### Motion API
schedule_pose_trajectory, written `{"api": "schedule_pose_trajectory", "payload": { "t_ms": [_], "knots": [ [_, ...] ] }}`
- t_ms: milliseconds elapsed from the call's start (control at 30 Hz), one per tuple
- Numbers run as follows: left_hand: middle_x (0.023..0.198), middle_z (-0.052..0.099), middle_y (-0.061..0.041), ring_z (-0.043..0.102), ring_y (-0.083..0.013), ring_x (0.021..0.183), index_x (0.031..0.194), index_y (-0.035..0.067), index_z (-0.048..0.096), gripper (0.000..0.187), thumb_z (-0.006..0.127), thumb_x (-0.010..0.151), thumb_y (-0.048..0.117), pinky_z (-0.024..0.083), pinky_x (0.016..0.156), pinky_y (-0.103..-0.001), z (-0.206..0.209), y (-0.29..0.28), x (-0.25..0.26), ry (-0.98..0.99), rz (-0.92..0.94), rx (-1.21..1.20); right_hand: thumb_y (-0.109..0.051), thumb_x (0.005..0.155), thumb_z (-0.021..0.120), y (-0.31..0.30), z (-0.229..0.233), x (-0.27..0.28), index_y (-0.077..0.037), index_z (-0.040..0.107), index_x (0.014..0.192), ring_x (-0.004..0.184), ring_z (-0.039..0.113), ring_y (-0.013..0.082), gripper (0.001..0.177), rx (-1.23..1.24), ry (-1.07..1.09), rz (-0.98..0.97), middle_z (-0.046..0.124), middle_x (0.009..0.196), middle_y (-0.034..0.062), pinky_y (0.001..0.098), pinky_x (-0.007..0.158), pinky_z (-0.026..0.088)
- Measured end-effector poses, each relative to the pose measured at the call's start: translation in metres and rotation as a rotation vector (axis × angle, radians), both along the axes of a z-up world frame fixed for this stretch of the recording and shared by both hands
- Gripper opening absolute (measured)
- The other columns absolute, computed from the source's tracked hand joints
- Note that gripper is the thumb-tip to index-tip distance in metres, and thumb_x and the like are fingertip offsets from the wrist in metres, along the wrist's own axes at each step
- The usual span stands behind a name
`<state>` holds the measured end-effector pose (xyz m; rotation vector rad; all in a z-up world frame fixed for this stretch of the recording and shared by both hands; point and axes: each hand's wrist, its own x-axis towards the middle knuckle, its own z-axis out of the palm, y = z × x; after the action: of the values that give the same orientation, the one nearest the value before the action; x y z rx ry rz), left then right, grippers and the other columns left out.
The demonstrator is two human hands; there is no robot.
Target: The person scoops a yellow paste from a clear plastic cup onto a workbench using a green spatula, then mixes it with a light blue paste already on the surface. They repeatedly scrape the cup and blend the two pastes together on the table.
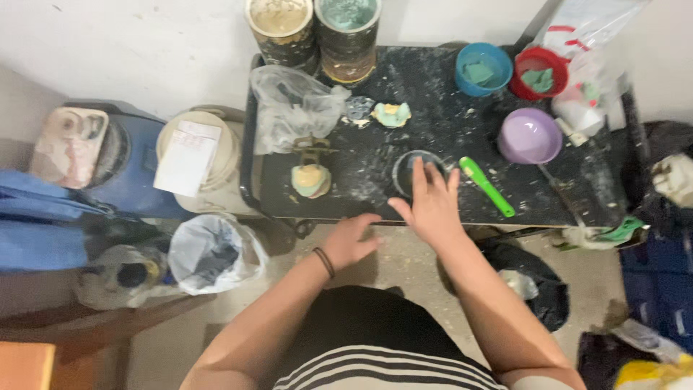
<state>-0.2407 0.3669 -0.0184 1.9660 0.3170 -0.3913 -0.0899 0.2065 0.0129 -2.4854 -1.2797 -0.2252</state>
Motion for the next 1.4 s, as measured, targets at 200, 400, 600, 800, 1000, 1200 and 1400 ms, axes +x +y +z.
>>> {"api": "schedule_pose_trajectory", "payload": {
  "t_ms": [200, 400, 600, 800, 1000, 1200, 1400],
  "knots": [
    [0.149, 0.056, -0.029, 0.050, -0.0469, 0.141, 0.150, 0.000, 0.051, 0.057, 0.058, 0.103, 0.032, 0.038, 0.120, -0.059, 0.077, 0.052, -0.055, -0.033, -0.217, -0.117, -0.075, 0.098, 0.047, 0.043, 0.006, -0.022, -0.001, 0.047, 0.159, 0.143, 0.056, 0.0345, 0.095, -0.396, -0.025, -0.324, 0.067, 0.139, 0.0276, 0.0694, 0.122, 0.008],
    [0.141, 0.064, -0.020, 0.059, -0.0353, 0.135, 0.146, 0.007, 0.056, 0.046, 0.054, 0.106, 0.030, 0.046, 0.116, -0.051, 0.064, 0.157, -0.134, 0.044, -0.197, -0.152, -0.066, 0.107, 0.052, 0.049, -0.019, -0.032, -0.002, 0.050, 0.162, 0.145, 0.056, 0.0416, 0.085, -0.250, -0.051, -0.467, 0.066, 0.141, 0.0326, 0.0726, 0.119, 0.001],
    [0.114, 0.081, -0.013, 0.073, -0.0340, 0.114, 0.129, 0.011, 0.072, 0.037, 0.069, 0.096, 0.027, 0.057, 0.099, -0.049, 0.005, 0.207, -0.203, -0.080, -0.015, -0.133, -0.023, 0.093, 0.072, 0.092, -0.048, -0.111, 0.005, 0.017, 0.166, 0.142, 0.042, 0.0516, 0.096, 0.380, 0.233, -0.187, 0.056, 0.149, 0.0282, 0.0652, 0.122, 0.015],
    [0.112, 0.080, -0.017, 0.074, -0.0364, 0.111, 0.129, 0.008, 0.072, 0.035, 0.067, 0.097, 0.021, 0.056, 0.097, -0.052, 0.030, 0.201, -0.200, -0.125, -0.054, -0.208, -0.024, 0.101, 0.065, 0.144, -0.039, -0.147, 0.003, -0.010, 0.164, 0.153, 0.019, 0.0537, 0.102, 0.589, 0.476, -0.014, 0.039, 0.162, 0.0312, 0.0678, 0.123, 0.014],
    [0.111, 0.081, -0.015, 0.075, -0.0351, 0.110, 0.127, 0.009, 0.073, 0.033, 0.068, 0.097, 0.024, 0.059, 0.094, -0.048, 0.053, 0.198, -0.197, -0.150, -0.084, -0.198, -0.038, 0.106, 0.059, 0.153, -0.033, -0.145, 0.003, -0.008, 0.165, 0.155, 0.019, 0.0498, 0.099, 0.477, 0.404, -0.028, 0.042, 0.164, 0.0220, 0.0685, 0.121, 0.000],
    [0.112, 0.079, -0.018, 0.074, -0.0374, 0.110, 0.127, 0.006, 0.072, 0.034, 0.069, 0.097, 0.022, 0.058, 0.093, -0.051, 0.030, 0.196, -0.202, -0.175, -0.090, -0.225, -0.043, 0.107, 0.055, 0.151, -0.034, -0.147, 0.003, -0.010, 0.165, 0.156, 0.019, 0.0484, 0.099, 0.400, 0.388, -0.035, 0.042, 0.164, 0.0205, 0.0720, 0.118, 0.001],
    [0.114, 0.079, -0.017, 0.074, -0.0360, 0.112, 0.128, 0.006, 0.072, 0.034, 0.068, 0.098, 0.023, 0.057, 0.096, -0.050, 0.039, 0.197, -0.202, -0.160, -0.087, -0.236, -0.044, 0.106, 0.056, 0.151, -0.034, -0.152, 0.004, -0.005, 0.165, 0.154, 0.023, 0.0492, 0.098, 0.328, 0.268, -0.026, 0.041, 0.164, 0.0197, 0.0749, 0.117, 0.007]
  ]
}}
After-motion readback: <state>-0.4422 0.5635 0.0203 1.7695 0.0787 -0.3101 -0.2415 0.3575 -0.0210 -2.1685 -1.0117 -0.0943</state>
